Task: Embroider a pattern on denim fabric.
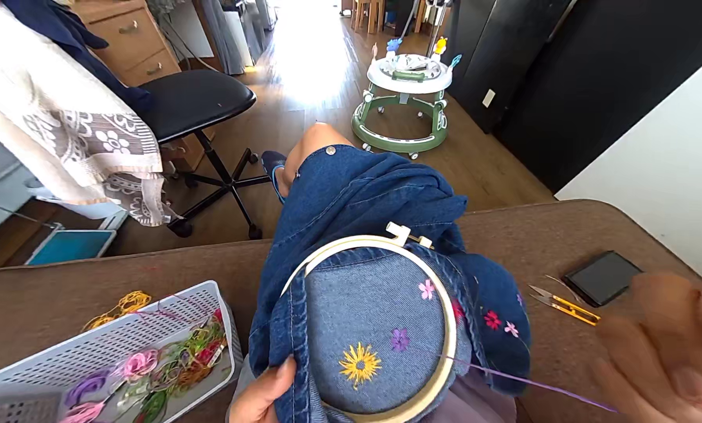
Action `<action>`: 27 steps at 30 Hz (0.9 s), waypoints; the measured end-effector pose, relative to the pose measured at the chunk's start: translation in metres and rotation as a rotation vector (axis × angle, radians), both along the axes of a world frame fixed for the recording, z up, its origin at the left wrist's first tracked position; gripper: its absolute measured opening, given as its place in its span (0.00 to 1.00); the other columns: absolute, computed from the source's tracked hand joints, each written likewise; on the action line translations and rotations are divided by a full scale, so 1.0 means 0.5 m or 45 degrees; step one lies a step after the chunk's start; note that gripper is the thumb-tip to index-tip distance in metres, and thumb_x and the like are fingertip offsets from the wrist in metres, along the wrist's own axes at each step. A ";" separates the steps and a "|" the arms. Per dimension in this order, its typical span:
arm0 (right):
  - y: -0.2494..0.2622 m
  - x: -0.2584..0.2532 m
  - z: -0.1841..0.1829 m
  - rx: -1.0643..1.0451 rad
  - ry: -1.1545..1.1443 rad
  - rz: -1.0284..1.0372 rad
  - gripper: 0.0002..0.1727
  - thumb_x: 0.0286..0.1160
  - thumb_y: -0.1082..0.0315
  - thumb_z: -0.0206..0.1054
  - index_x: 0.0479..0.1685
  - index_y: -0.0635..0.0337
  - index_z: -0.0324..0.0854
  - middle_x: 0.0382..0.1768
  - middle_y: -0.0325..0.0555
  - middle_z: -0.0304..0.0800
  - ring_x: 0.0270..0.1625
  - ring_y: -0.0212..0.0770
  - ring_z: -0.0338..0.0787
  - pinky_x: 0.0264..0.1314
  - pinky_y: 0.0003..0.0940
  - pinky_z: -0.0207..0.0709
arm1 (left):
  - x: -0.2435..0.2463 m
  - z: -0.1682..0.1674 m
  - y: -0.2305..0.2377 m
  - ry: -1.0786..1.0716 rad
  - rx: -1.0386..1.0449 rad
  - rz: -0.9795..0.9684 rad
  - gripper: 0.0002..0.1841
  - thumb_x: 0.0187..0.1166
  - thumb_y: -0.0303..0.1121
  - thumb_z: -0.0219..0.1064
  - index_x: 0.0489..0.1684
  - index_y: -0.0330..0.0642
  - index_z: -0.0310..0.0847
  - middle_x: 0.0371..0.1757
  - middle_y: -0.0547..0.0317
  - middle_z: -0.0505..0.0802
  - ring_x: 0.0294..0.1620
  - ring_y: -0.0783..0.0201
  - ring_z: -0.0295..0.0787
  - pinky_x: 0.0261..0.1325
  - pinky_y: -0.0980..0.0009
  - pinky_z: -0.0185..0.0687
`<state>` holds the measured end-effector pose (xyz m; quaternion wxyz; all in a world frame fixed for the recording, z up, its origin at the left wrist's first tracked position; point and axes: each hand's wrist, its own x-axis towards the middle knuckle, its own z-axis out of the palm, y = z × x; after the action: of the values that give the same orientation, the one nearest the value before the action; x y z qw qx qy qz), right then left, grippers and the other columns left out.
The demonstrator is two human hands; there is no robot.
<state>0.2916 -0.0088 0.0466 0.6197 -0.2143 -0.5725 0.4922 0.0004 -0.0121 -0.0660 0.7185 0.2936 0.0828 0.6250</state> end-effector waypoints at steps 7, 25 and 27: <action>0.005 -0.025 -0.031 0.075 -0.140 0.040 0.05 0.88 0.63 0.61 0.49 0.47 0.83 0.37 0.27 0.84 0.34 0.20 0.84 0.35 0.15 0.78 | 0.022 0.074 0.037 1.879 0.824 1.196 0.24 0.77 0.54 0.71 0.73 0.68 0.78 0.91 0.71 0.65 0.95 0.62 0.47 0.95 0.50 0.40; 0.008 -0.062 -0.034 -0.130 0.249 0.397 0.06 0.88 0.68 0.60 0.49 0.52 0.82 0.36 0.28 0.81 0.28 0.17 0.76 0.24 0.11 0.66 | 0.115 0.019 0.093 2.048 0.945 0.992 0.09 0.79 0.46 0.67 0.33 0.65 0.94 0.58 0.69 0.95 0.76 0.57 0.83 0.88 0.36 0.55; -0.009 -0.060 -0.029 0.117 -0.123 0.151 0.07 0.90 0.63 0.58 0.49 0.51 0.80 0.37 0.30 0.80 0.34 0.19 0.79 0.34 0.13 0.73 | 0.109 0.020 0.088 1.978 0.928 1.006 0.07 0.79 0.46 0.69 0.35 0.63 0.93 0.58 0.68 0.96 0.75 0.58 0.84 0.88 0.41 0.59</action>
<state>0.2614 -0.0130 0.0319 0.5703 -0.1747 -0.6354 0.4904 0.0551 0.0321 -0.0560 0.0624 0.7851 0.4316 0.4399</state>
